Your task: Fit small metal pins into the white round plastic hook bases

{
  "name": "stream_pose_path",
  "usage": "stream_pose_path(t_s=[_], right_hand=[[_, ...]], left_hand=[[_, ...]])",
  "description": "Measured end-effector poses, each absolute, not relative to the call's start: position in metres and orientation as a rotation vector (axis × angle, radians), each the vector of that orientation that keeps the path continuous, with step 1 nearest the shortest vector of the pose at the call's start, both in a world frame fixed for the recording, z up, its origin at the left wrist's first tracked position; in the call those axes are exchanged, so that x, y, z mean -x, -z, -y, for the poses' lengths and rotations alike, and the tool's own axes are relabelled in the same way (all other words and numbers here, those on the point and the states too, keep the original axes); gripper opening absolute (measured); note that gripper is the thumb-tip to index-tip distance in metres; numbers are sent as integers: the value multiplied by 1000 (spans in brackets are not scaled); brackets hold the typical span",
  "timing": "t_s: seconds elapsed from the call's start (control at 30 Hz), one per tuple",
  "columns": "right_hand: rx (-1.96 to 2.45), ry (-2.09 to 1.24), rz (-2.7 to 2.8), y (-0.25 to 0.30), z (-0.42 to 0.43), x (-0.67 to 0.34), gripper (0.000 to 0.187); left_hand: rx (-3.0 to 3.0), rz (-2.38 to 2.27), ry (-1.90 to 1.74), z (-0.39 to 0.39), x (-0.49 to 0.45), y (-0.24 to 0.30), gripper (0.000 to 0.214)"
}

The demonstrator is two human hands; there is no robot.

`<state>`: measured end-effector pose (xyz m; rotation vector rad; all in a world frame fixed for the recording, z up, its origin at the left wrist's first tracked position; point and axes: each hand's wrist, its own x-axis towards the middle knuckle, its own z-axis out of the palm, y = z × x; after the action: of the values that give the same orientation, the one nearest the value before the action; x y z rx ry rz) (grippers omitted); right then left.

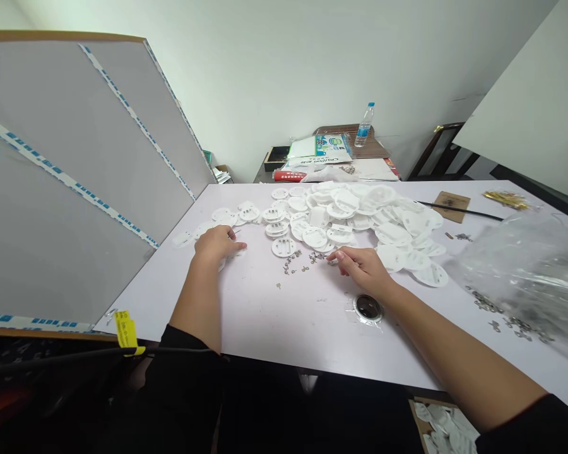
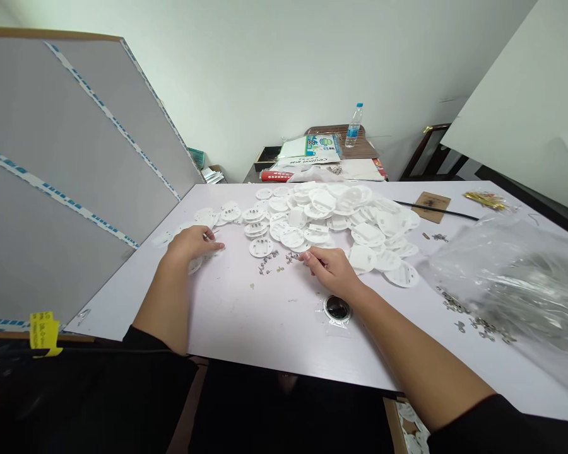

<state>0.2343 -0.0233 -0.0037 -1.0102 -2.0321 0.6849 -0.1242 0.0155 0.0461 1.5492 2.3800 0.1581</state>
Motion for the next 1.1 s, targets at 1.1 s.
stream_pose_path(t_s=[1.1], right_hand=[[968,-672,2038,0,24,-234,43]], left_hand=[[-1493,-2459,75,-17,133,-47,65]])
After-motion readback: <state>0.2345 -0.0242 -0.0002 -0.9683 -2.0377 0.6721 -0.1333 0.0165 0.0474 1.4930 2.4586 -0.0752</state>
